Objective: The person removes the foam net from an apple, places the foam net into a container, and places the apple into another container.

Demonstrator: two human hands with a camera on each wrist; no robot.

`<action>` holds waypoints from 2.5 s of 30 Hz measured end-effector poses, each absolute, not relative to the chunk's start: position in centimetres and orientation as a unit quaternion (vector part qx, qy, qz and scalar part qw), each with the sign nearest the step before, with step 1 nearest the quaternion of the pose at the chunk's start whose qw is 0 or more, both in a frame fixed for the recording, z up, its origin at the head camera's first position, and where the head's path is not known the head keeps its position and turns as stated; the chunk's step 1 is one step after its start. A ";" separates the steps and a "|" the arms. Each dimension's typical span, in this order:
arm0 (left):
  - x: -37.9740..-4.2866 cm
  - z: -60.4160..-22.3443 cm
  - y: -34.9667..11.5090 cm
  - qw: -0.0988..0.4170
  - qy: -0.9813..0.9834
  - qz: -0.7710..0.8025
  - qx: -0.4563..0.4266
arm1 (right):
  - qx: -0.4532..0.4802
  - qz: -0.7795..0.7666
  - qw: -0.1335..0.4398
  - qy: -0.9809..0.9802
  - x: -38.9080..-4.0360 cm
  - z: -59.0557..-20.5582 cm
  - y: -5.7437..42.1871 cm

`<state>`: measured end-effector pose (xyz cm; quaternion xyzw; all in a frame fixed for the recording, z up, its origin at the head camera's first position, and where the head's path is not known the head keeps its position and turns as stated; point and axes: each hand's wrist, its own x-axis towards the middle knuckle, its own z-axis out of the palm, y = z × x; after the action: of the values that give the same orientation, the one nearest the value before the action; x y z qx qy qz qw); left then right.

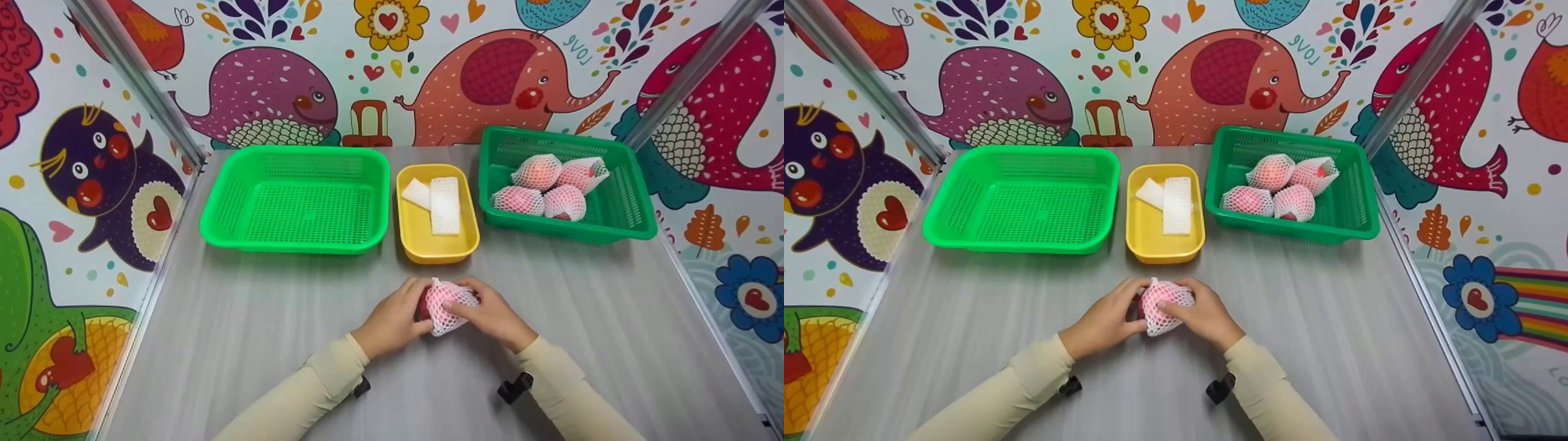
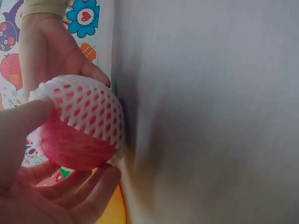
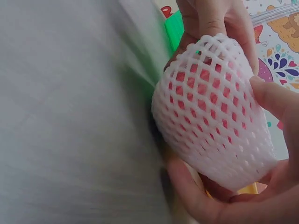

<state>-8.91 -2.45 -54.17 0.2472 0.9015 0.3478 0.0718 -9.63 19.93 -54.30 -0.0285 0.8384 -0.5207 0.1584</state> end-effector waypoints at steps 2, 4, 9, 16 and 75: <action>-8.9 -54.2 -2.4 0.081 0.901 0.349 0.245 | -0.030 -0.523 0.157 0.837 -9.6 -54.2 19.7; -8.9 -54.2 -2.4 0.087 0.901 0.349 0.243 | -0.032 -0.522 0.159 0.837 -9.6 -54.2 19.6; -9.0 -54.3 -2.3 0.087 0.901 0.345 0.249 | -0.036 -0.520 0.163 0.838 -9.6 -54.3 19.6; -9.1 -54.7 -2.5 0.079 0.899 0.346 0.257 | -0.052 -0.525 0.167 0.833 -9.8 -54.4 20.2; -9.0 -55.4 -4.4 0.032 0.895 0.374 0.240 | -0.110 -0.516 0.106 0.843 -11.2 -50.4 21.2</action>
<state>-8.97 -4.44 -55.44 0.2396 0.8953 0.3741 0.0323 -11.17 21.20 -50.39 -0.1101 0.8426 -0.5164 0.1056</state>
